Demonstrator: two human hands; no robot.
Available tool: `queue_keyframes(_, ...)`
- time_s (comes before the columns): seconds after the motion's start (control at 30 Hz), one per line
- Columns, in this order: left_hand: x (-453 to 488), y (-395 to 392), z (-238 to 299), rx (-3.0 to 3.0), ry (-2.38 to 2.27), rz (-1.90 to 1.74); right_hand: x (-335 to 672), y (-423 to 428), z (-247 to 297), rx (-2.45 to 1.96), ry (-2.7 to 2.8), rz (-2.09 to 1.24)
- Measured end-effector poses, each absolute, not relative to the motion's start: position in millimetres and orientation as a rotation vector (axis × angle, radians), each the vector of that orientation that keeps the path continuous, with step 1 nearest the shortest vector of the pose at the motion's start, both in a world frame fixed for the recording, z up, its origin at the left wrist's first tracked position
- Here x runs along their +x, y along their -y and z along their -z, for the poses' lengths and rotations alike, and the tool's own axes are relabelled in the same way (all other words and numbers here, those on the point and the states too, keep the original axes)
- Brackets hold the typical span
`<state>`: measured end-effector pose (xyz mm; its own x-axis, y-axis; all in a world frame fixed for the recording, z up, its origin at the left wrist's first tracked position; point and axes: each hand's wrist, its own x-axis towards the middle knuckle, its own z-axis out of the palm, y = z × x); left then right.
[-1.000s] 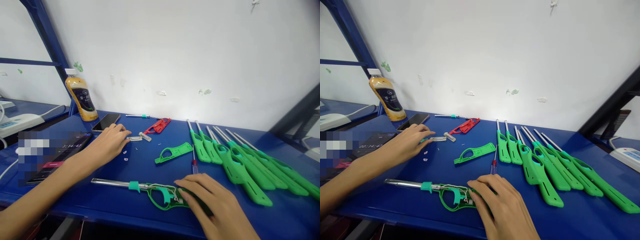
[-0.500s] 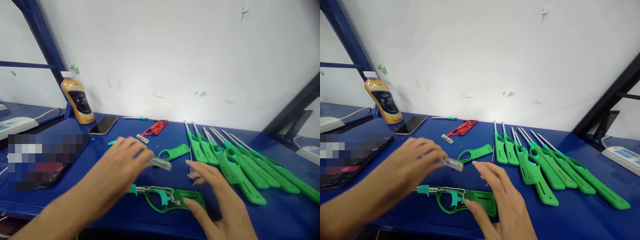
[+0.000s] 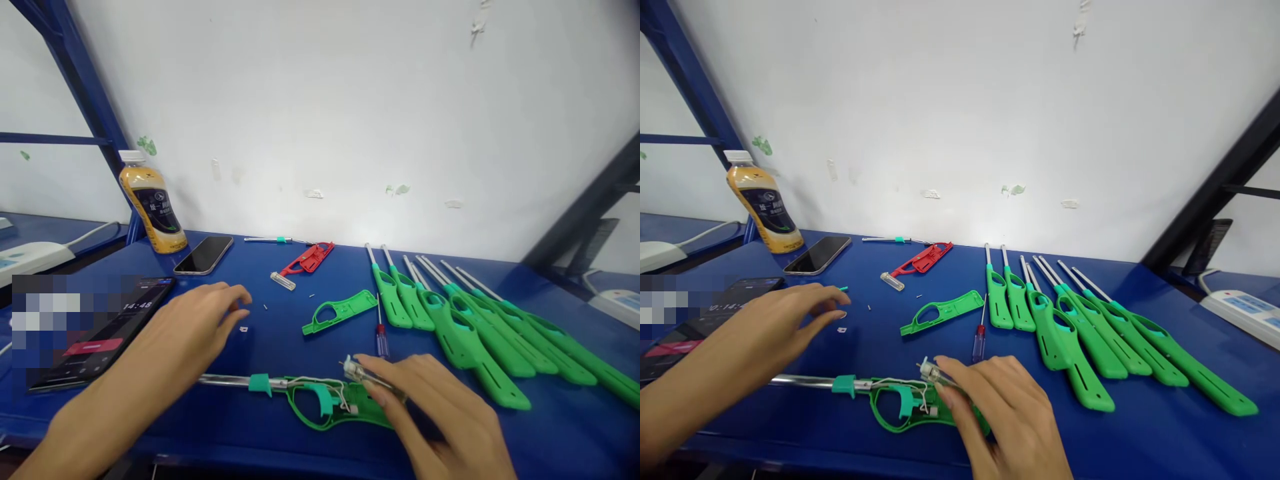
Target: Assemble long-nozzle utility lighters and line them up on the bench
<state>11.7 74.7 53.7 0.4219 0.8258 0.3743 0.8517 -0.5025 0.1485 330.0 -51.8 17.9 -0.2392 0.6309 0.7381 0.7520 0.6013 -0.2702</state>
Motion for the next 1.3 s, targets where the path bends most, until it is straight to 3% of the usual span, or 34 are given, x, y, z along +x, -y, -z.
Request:
queue_keyframes(0.53, 14, -90, -48, -2.568, 1.928, 0.482, 330, 52, -16, -1.115, 1.963, 0.149)
queue_keyframes(1.07, 89, -10, -59, -3.174, 1.713, 1.434, 331, 52, -20, -1.055, 2.006, 0.164)
queue_keyframes(1.3, 95, -4, -61, -3.349, 1.774, 1.553, 330, 50, -25, -1.032, 2.018, 0.258)
